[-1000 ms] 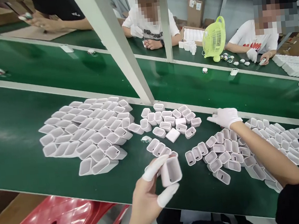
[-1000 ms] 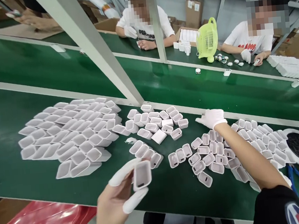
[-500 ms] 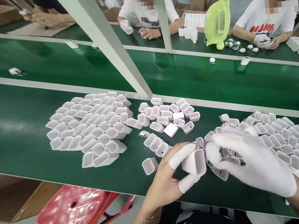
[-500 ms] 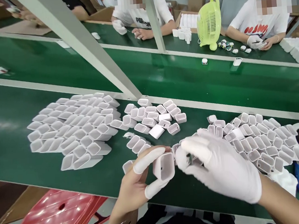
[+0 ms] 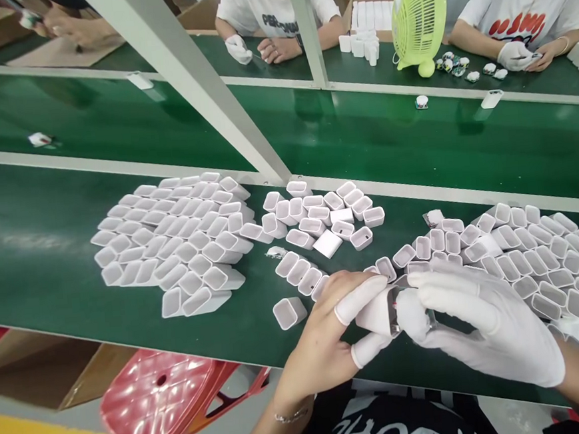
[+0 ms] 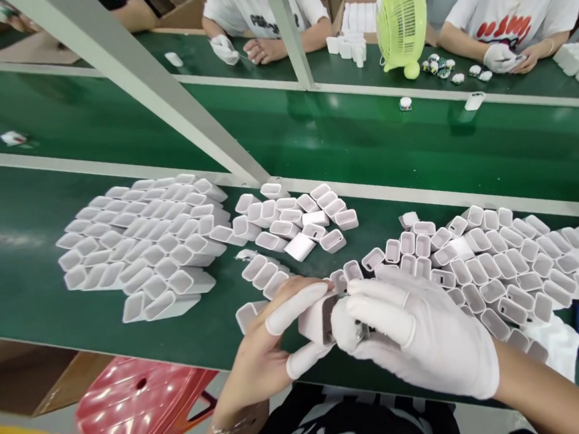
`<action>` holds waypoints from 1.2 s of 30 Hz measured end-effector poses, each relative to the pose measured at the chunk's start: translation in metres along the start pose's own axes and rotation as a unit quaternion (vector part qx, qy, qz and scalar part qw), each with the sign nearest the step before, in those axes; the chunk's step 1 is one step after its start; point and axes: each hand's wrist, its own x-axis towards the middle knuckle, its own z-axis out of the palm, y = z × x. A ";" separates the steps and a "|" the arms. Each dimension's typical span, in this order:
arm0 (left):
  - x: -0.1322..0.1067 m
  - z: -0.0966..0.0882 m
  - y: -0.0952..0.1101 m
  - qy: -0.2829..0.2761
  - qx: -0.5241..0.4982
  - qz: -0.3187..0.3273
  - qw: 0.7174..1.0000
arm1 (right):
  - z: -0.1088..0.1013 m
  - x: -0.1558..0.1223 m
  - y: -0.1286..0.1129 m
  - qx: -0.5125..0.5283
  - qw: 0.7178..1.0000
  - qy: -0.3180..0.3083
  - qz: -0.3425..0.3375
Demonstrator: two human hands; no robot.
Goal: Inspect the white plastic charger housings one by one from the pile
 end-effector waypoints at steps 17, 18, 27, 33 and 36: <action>-0.002 0.005 -0.006 0.006 -0.004 0.017 1.000 | 0.013 0.002 -0.003 -0.018 1.000 -0.012 -0.011; -0.003 0.007 -0.007 0.010 -0.023 0.013 1.000 | 0.013 0.003 -0.002 0.021 0.999 -0.027 0.014; -0.006 0.021 -0.017 0.061 -0.128 0.032 0.989 | 0.033 0.028 -0.014 0.359 0.892 -0.122 0.244; -0.008 0.020 -0.018 0.052 -0.151 0.008 0.987 | 0.031 0.022 -0.008 0.472 0.825 -0.118 0.287; -0.010 0.021 -0.020 0.048 -0.182 -0.003 0.982 | 0.025 0.020 -0.007 0.445 0.817 -0.118 0.347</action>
